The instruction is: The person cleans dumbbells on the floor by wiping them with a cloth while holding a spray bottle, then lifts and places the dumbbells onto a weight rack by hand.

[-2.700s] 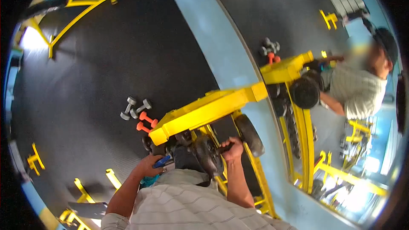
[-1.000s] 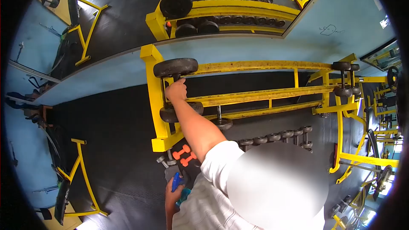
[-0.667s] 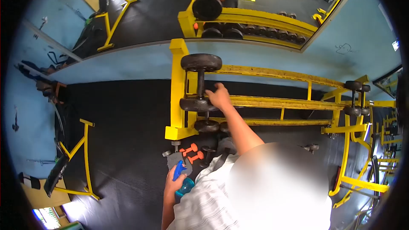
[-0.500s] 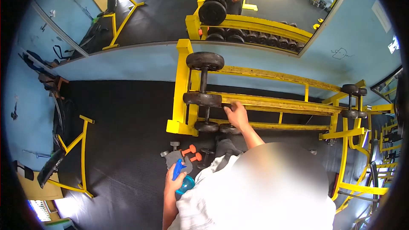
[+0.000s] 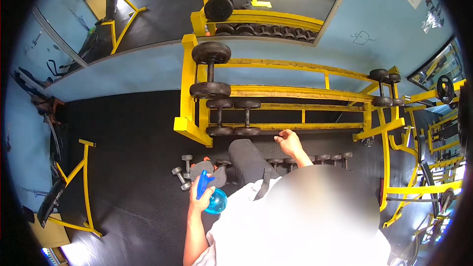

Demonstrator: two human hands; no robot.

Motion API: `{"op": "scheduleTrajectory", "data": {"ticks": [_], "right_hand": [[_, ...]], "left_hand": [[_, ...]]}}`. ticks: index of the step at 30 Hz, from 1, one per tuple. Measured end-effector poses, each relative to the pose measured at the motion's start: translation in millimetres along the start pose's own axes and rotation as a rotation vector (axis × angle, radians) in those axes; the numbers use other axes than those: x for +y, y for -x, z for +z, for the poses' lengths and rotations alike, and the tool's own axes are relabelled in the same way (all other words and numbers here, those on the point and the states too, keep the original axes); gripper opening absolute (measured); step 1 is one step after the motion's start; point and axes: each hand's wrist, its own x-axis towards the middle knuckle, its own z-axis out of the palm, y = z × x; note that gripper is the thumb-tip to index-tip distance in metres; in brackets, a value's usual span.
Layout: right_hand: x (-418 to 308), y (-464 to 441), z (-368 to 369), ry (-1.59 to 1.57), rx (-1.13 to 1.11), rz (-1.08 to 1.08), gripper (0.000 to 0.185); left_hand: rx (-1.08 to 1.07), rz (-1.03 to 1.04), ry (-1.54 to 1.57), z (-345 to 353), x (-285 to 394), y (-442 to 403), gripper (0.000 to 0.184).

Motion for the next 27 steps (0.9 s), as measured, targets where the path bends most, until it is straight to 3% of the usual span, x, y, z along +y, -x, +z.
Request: {"op": "scheduleTrajectory", "data": {"ticks": [3,7,11,16,19,23,27], "right_hand": [[2.4,14.3,4.7,0.015,0.021,-0.040,0.040],[1.8,37.4,22.0,0.130,-0.184,-0.106,0.044],[13.2,75.7,34.3,0.306,-0.415,-0.182,0.049],[52.5,134.0,17.9,0.204,-0.436,-0.209,0.050],[97.0,168.5,-5.4,0.056,-0.426,-0.026,0.050],[173.4,222.4,-19.0,0.004,-0.300,0.093,0.052],[200.8,268.6,-32.8,-0.175,-0.284,0.190,0.053]], "left_hand": [[-0.055,0.031,-0.049,6.1,2.9,8.1,0.047],[-0.122,0.060,-0.275,21.6,-3.8,14.5,0.046],[-0.184,0.102,-0.189,45.4,-10.5,18.4,0.045],[-0.436,0.061,-0.208,93.1,-0.6,28.7,0.045],[-0.595,0.219,-0.242,130.5,11.7,42.5,0.045],[-0.708,0.267,-0.219,172.4,23.3,78.3,0.045],[-0.736,0.250,-0.166,196.9,26.4,115.7,0.043]]}}
